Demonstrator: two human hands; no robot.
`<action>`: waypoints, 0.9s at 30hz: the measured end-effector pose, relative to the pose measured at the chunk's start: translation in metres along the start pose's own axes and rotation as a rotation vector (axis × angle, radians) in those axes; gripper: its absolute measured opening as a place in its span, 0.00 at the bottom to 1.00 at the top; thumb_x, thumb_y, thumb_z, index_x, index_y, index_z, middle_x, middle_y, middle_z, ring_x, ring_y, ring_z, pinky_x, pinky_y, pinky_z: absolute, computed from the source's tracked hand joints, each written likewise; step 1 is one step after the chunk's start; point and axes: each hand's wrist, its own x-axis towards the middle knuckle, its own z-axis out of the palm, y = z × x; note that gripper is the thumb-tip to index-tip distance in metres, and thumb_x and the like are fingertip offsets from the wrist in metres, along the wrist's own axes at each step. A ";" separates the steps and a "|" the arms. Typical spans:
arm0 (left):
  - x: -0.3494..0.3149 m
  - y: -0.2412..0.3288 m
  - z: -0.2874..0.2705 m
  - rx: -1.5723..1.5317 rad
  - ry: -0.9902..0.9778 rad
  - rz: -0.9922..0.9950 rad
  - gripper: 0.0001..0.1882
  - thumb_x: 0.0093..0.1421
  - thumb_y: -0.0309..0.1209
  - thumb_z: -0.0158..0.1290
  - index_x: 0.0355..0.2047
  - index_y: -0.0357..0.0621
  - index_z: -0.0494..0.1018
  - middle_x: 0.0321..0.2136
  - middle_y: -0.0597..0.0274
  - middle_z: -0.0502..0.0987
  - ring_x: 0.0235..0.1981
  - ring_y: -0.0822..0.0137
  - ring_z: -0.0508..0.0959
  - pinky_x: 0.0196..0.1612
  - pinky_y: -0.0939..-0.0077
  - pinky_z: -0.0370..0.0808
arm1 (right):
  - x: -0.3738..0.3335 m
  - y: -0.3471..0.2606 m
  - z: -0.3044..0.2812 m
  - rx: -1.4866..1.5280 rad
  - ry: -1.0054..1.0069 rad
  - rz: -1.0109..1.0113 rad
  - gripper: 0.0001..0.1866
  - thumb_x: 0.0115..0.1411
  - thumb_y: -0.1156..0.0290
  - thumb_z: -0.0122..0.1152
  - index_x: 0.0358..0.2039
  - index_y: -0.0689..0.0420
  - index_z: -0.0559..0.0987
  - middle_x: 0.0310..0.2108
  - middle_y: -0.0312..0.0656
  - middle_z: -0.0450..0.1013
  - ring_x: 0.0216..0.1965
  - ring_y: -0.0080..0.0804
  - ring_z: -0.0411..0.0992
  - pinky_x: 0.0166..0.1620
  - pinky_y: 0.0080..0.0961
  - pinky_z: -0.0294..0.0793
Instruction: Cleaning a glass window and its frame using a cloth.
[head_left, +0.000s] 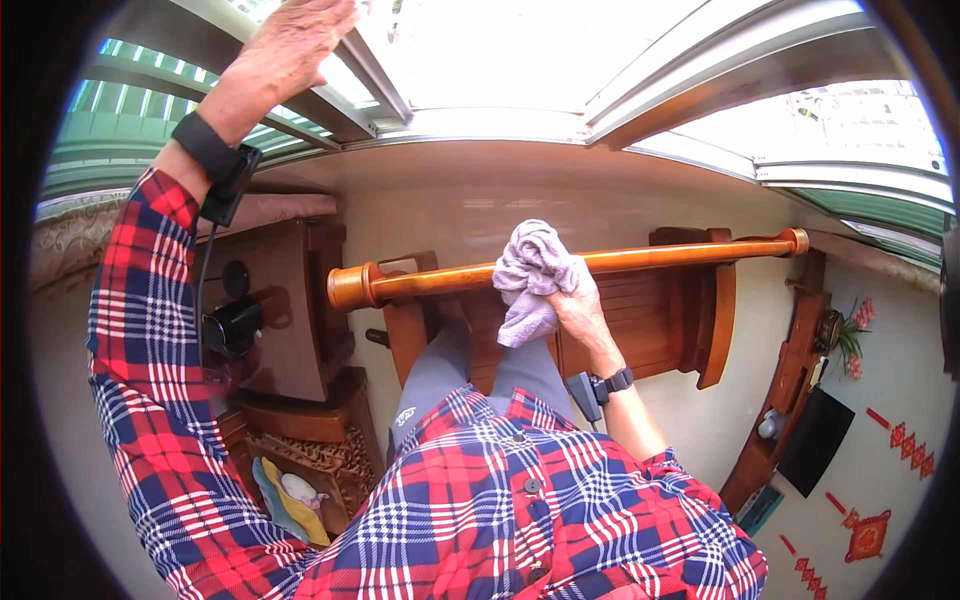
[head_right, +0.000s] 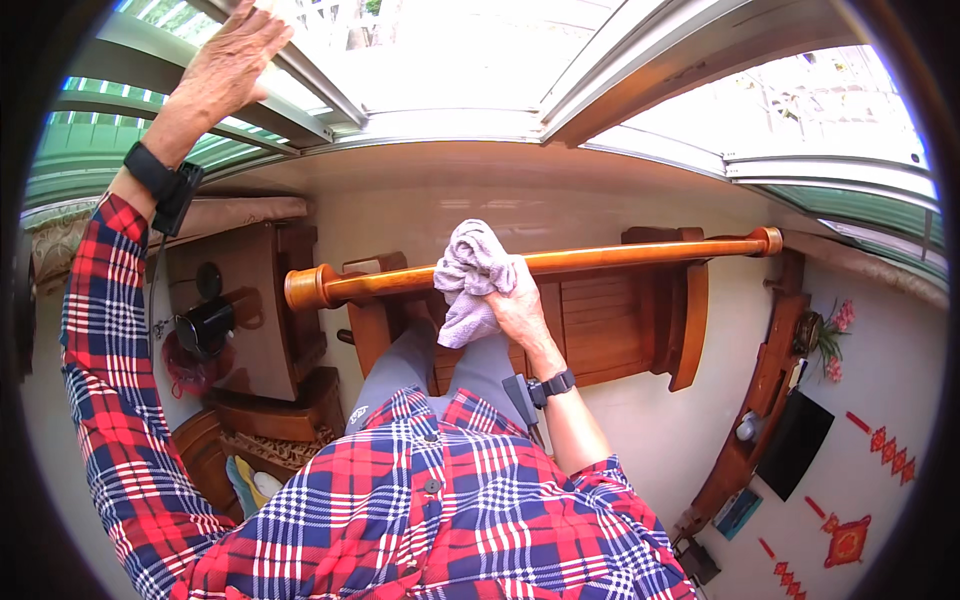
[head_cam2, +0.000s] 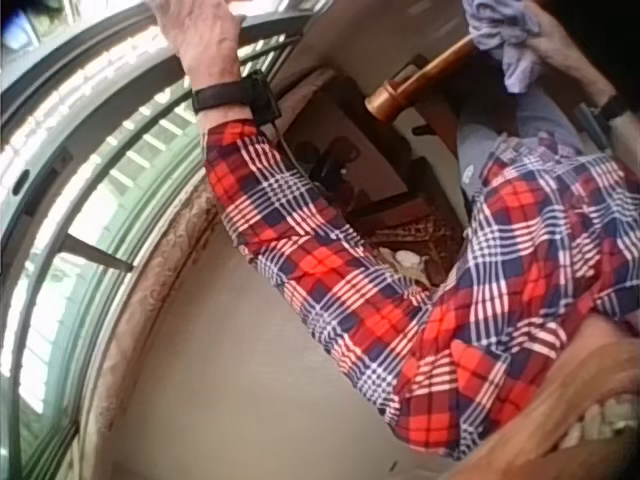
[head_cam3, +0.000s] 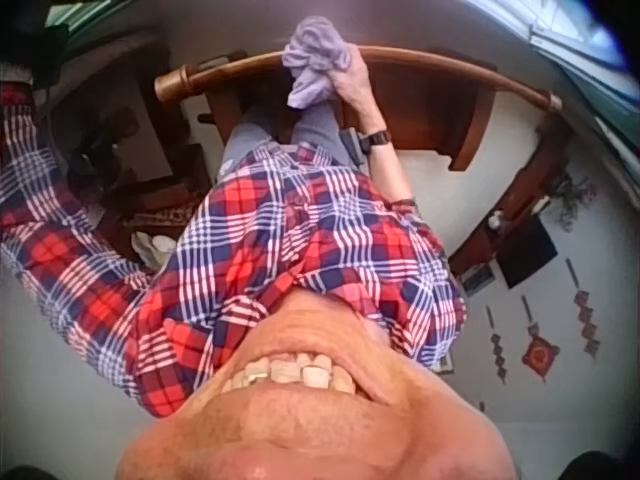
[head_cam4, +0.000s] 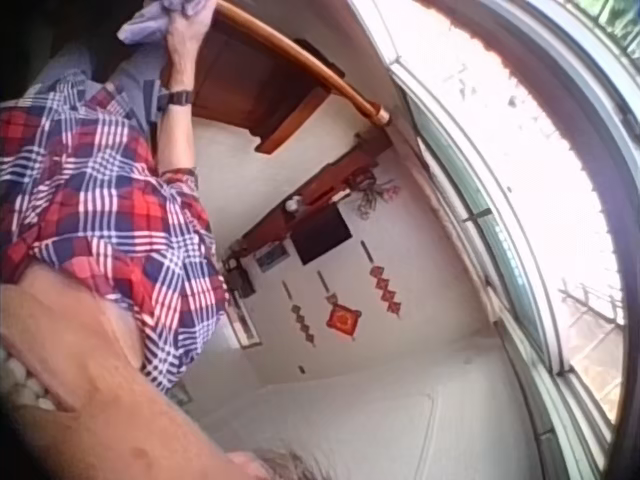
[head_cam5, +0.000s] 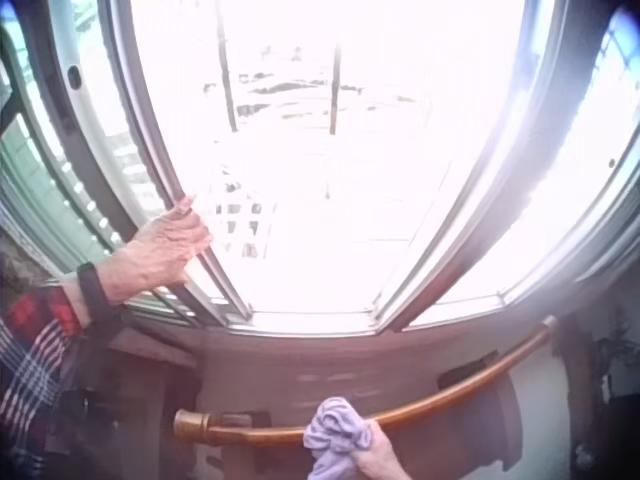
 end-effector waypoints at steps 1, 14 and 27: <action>-0.009 -0.001 0.012 0.100 0.023 -0.011 0.20 0.45 0.35 0.59 0.40 0.42 0.74 0.35 0.64 0.70 0.48 0.64 0.73 0.75 0.55 0.45 | 0.001 -0.005 -0.002 -0.006 -0.001 0.004 0.21 0.57 0.70 0.72 0.48 0.57 0.73 0.40 0.35 0.75 0.45 0.22 0.72 0.52 0.25 0.74; -0.097 -0.031 0.091 0.280 -0.428 -0.205 0.19 0.55 0.32 0.56 0.48 0.41 0.77 0.47 0.61 0.77 0.53 0.64 0.73 0.65 0.60 0.61 | 0.131 -0.085 0.118 -0.297 -0.308 -0.131 0.26 0.59 0.66 0.70 0.53 0.60 0.71 0.47 0.48 0.76 0.51 0.32 0.74 0.56 0.33 0.73; -0.184 0.223 0.120 -0.971 -0.303 -0.429 0.24 0.59 0.39 0.61 0.52 0.39 0.73 0.51 0.46 0.73 0.58 0.42 0.70 0.61 0.42 0.65 | 0.332 -0.074 0.233 -0.191 -0.418 -0.317 0.22 0.71 0.55 0.45 0.45 0.61 0.78 0.40 0.51 0.79 0.40 0.48 0.76 0.45 0.40 0.75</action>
